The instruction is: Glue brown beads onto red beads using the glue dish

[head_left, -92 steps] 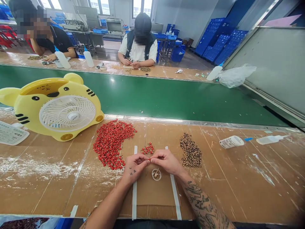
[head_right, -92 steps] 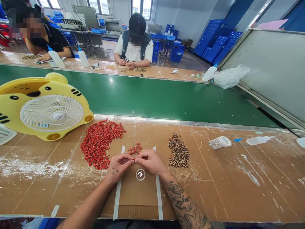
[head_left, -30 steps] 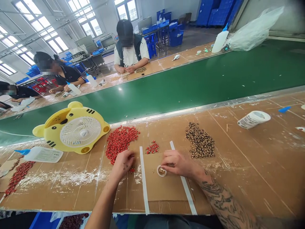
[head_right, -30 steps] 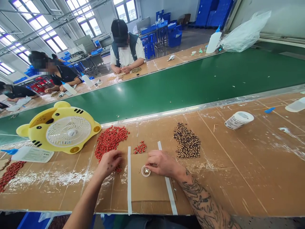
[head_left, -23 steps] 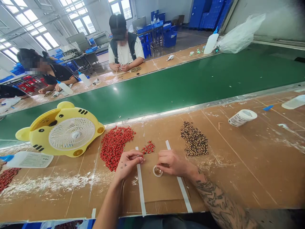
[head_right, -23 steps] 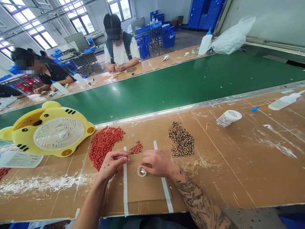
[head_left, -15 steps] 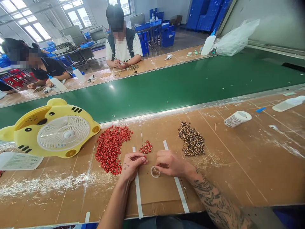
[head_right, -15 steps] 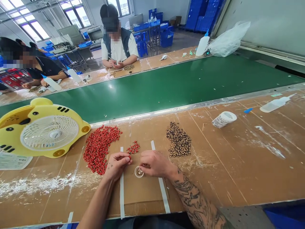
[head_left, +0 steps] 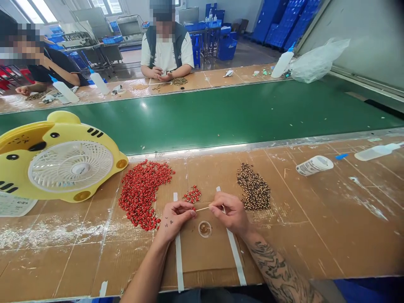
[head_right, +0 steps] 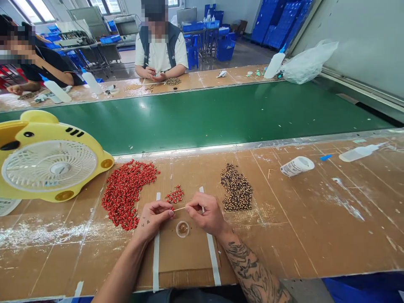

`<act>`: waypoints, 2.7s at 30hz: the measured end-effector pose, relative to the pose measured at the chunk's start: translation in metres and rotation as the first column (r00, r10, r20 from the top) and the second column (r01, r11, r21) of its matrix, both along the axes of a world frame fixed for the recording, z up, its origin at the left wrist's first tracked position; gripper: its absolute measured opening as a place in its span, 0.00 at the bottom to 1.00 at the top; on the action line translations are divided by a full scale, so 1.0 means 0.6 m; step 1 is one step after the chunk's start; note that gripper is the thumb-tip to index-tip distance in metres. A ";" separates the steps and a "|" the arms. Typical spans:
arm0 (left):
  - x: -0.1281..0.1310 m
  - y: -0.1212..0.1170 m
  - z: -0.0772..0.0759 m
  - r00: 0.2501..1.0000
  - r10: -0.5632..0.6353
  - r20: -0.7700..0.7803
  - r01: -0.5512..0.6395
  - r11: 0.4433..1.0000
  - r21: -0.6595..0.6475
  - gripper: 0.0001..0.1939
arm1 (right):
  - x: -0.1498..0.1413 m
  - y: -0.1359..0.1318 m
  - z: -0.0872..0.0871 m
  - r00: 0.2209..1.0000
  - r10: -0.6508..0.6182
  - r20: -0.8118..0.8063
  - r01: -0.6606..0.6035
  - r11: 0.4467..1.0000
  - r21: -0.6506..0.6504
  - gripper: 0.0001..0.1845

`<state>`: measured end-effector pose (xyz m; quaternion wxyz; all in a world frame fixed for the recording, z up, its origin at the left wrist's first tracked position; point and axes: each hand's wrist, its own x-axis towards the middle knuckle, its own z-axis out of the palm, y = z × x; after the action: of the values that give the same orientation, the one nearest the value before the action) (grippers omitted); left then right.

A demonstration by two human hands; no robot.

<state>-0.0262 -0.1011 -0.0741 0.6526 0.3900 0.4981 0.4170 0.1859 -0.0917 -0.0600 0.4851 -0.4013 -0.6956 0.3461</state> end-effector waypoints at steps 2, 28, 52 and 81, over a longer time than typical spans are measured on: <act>0.001 0.000 0.005 1.000 -0.009 0.000 0.009 1.000 -0.003 0.10 | -0.003 0.001 0.001 1.000 0.002 0.015 -0.002 1.000 0.000 0.12; -0.005 0.002 -0.009 1.000 0.005 0.018 -0.005 1.000 0.010 0.09 | 0.066 -0.007 0.044 0.813 0.170 0.557 -0.102 0.983 -0.151 0.08; 0.000 0.004 -0.008 0.994 0.022 0.105 -0.025 0.999 0.025 0.11 | 0.132 0.048 0.036 0.481 0.044 0.876 0.044 0.996 -0.074 0.10; 0.005 0.005 0.004 0.991 0.006 0.133 -0.014 0.998 0.057 0.10 | 0.072 0.053 0.050 0.726 0.058 0.685 0.043 0.991 -0.129 0.11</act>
<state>-0.0231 -0.0982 -0.0717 0.6707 0.3774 0.4432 0.4596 0.2291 -0.0602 -0.0298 0.1634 -0.5301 -0.8020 0.2214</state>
